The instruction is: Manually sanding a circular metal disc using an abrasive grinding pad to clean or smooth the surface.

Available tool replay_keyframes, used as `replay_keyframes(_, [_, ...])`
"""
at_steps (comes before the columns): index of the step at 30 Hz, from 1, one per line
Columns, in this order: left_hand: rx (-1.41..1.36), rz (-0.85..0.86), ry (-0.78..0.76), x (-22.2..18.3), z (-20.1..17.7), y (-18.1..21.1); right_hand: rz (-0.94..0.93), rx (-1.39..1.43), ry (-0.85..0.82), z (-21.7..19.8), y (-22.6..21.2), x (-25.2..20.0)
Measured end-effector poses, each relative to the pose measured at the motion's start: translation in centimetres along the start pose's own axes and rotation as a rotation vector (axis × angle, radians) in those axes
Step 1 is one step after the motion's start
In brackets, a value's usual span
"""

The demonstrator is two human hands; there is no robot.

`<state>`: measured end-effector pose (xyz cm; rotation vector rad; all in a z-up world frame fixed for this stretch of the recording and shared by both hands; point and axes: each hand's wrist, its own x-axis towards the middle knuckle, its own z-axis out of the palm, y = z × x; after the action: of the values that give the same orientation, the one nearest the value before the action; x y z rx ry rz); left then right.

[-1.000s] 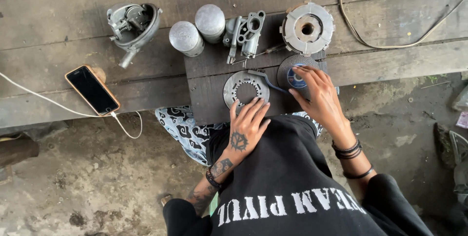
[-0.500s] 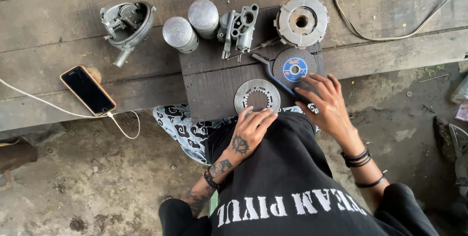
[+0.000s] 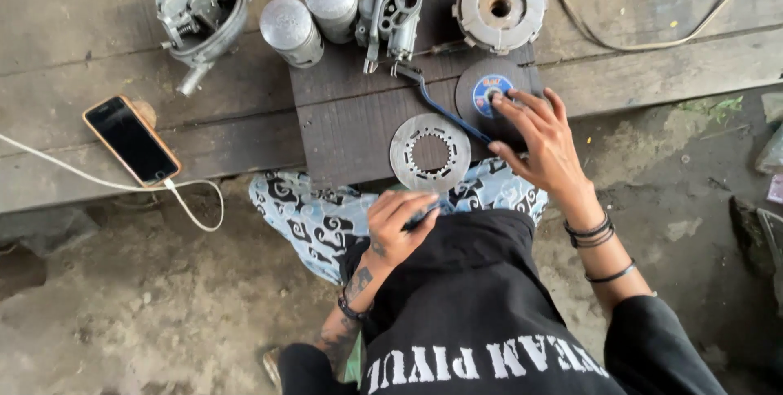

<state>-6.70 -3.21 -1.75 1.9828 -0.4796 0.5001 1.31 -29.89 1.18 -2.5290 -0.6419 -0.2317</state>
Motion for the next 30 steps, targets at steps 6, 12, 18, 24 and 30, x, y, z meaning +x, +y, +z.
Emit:
replay_keyframes(6, [-0.582,-0.613,-0.123,-0.7,1.3,-1.8,-0.062,-0.119,0.03,-0.1,1.0,-2.5])
replay_keyframes(12, [-0.78,-0.865,-0.079,-1.9,3.1,-3.2,-0.227,-0.177,0.0,0.0,1.4,-4.3])
replay_keyframes(18, [-0.9,-0.832,-0.001,-3.1,1.6,-2.9,-0.341,-0.279,-0.018,-0.5,-0.2,-4.4])
replay_keyframes(24, [-1.044,-0.624,-0.078,-8.9,-0.8,-1.3,-0.357,-0.269,0.054,0.0,0.1,-7.3])
replay_keyframes(30, [-1.236,-0.391,-0.125,-9.6,-4.1,-0.2,-0.32,-0.229,0.022,-1.2,1.0,-5.0])
